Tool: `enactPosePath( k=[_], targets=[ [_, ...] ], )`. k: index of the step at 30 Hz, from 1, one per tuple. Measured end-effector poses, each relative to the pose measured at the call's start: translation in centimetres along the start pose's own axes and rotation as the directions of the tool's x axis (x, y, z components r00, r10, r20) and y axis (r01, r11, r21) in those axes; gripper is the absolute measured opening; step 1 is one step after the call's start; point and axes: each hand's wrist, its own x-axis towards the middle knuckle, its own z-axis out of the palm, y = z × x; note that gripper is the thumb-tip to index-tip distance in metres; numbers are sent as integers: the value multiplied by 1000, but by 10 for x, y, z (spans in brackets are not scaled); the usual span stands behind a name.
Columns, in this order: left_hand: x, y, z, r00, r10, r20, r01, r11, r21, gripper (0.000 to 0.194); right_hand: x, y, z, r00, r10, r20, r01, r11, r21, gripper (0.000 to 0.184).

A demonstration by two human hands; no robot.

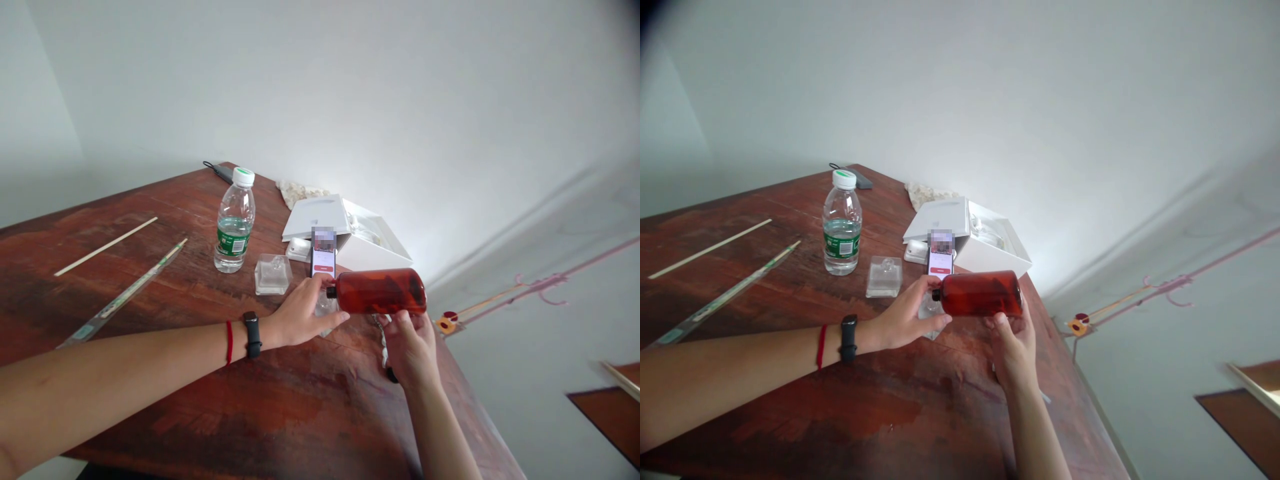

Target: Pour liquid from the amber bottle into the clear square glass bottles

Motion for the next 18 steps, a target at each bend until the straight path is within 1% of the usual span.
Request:
enactPosePath(
  k=[3, 8, 18],
  targets=[
    [-1, 3, -1, 1000, -21, -6, 21, 999, 43, 52, 1, 0, 1, 1000, -9, 2, 9, 1000, -20, 47],
    [-1, 5, -3, 999, -28, 15, 27, 995, 93, 52, 0, 0, 1, 1000, -6, -23, 6, 1000, -24, 45],
    [-2, 2, 0, 1000, -25, -7, 25, 996, 82, 53, 4, -1, 3, 1000, -17, -10, 17, 1000, -17, 41]
  ],
)
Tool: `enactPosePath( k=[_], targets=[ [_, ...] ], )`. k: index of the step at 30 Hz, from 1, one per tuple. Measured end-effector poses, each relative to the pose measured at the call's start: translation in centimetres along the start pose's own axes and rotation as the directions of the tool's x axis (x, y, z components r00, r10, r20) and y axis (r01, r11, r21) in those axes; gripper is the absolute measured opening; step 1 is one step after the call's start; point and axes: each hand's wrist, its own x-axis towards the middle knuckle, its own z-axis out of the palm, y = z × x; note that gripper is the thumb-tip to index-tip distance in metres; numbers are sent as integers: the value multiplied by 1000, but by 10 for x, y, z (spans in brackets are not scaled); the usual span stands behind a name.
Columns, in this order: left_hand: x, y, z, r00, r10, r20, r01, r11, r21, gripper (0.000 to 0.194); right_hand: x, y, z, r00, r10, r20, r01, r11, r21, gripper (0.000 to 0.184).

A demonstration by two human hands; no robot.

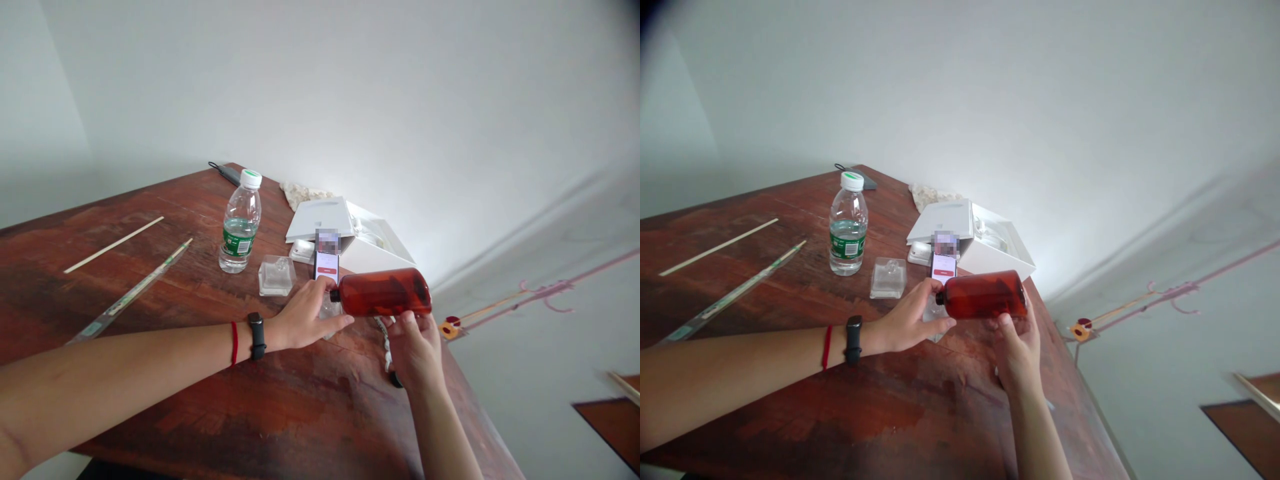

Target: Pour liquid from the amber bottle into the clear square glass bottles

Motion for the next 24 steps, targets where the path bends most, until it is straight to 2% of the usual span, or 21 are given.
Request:
enactPosePath(
  k=[14, 24],
  targets=[
    [0, 6, -3, 1000, 9, -3, -10, 1000, -24, 51, 6, -8, 8, 999, 2, -48, -2, 1000, 1, 58],
    [-1, 5, -3, 1000, 12, -6, -12, 1000, 7, 50, 13, -21, 14, 1000, 12, 12, -11, 997, -82, 58]
  ],
)
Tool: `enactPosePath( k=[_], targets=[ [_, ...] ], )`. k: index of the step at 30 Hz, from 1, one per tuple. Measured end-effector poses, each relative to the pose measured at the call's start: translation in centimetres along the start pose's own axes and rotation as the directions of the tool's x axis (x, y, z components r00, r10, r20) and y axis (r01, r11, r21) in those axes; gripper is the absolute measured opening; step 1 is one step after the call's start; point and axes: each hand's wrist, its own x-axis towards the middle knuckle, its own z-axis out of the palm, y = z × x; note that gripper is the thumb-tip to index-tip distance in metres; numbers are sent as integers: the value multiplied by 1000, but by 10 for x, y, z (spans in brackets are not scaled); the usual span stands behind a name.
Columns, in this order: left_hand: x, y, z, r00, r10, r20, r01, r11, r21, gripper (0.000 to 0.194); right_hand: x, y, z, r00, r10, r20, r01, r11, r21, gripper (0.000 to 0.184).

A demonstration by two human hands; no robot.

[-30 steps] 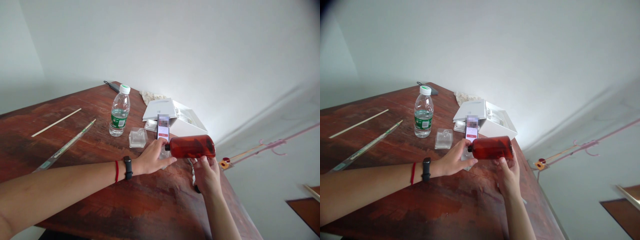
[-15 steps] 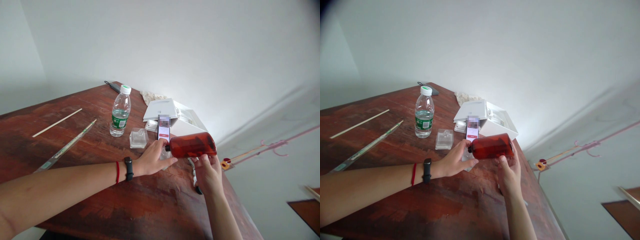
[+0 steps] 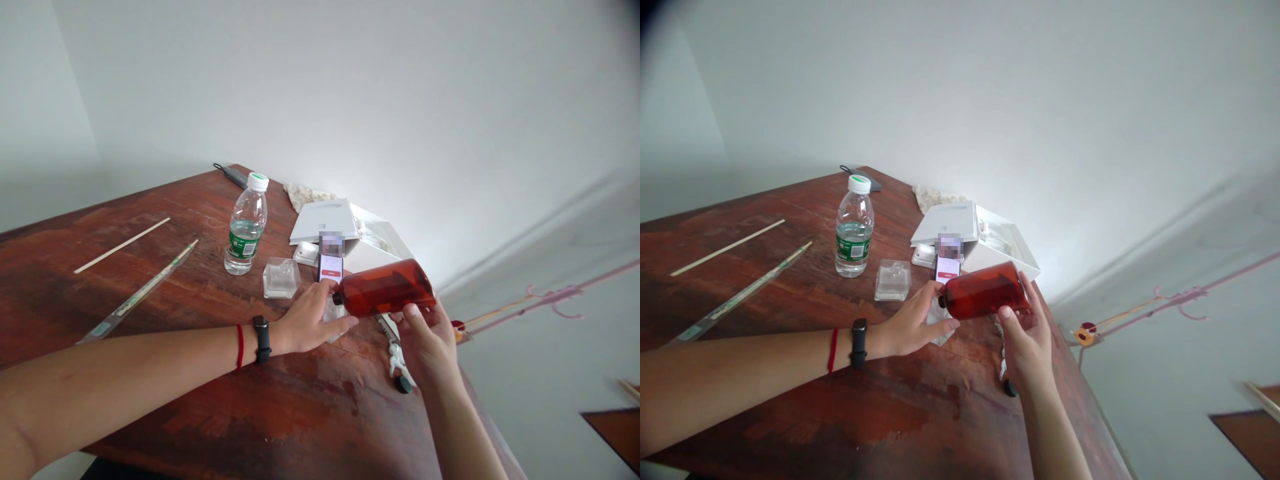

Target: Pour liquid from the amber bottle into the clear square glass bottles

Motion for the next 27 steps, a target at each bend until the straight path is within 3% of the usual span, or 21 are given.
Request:
enactPosePath(
  k=[27],
  targets=[
    [0, -3, 2, 1000, 6, -14, -6, 999, 40, 54, 8, -13, 4, 996, -27, 87, 37, 993, -115, 64]
  ],
)
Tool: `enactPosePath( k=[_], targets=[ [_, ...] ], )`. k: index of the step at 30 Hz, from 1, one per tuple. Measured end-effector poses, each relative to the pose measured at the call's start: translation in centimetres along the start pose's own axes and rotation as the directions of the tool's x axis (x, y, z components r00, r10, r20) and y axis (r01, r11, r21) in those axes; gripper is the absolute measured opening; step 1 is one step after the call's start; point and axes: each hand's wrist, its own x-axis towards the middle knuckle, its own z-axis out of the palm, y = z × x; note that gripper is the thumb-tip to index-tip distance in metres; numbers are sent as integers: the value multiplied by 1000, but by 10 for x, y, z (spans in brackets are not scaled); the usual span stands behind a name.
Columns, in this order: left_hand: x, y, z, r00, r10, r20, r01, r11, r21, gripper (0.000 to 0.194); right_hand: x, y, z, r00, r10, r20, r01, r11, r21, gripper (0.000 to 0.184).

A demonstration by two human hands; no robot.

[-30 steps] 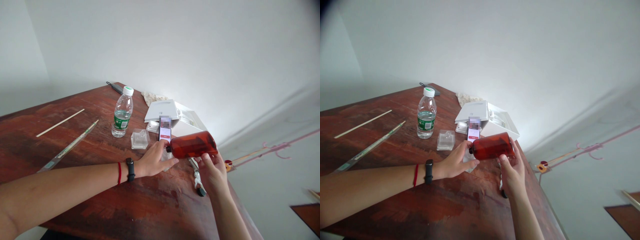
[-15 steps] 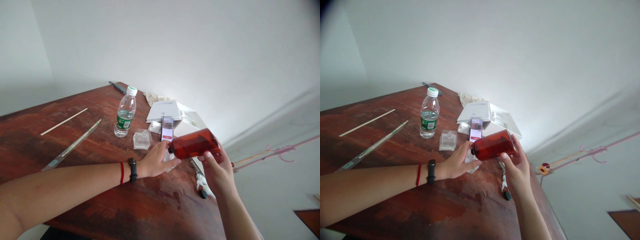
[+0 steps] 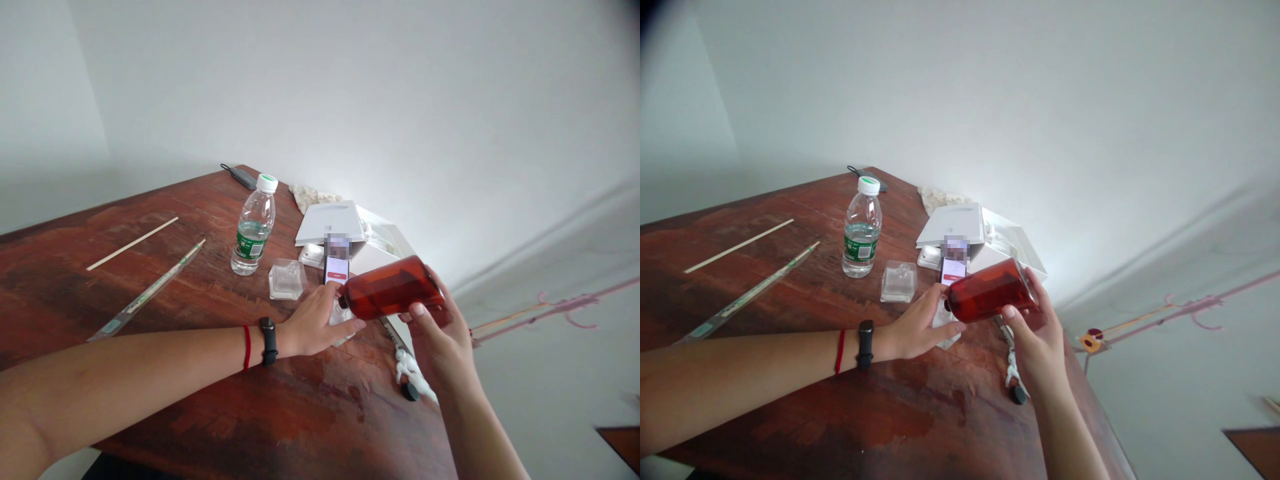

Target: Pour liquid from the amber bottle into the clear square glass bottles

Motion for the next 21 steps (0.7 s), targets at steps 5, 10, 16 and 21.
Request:
enactPosePath(
  k=[5, 10, 16, 21],
  targets=[
    [1, -1, 0, 1000, 1, 9, -1, 1000, -4, 56, -4, 4, -2, 999, 3, -37, -1, 998, 62, 65],
    [0, -1, 0, 1000, 4, 10, -3, 1000, -29, 53, -9, 15, -8, 996, 5, -87, 2, 997, 80, 72],
    [0, 2, -2, 1000, -3, 26, 6, 993, -115, 58, -13, 33, -21, 993, 83, -83, -67, 982, 175, 76],
    [-1, -5, -3, 999, 3, 38, 2, 990, -140, 67, -17, 42, -27, 987, 161, -9, -151, 942, 301, 70]
  ],
)
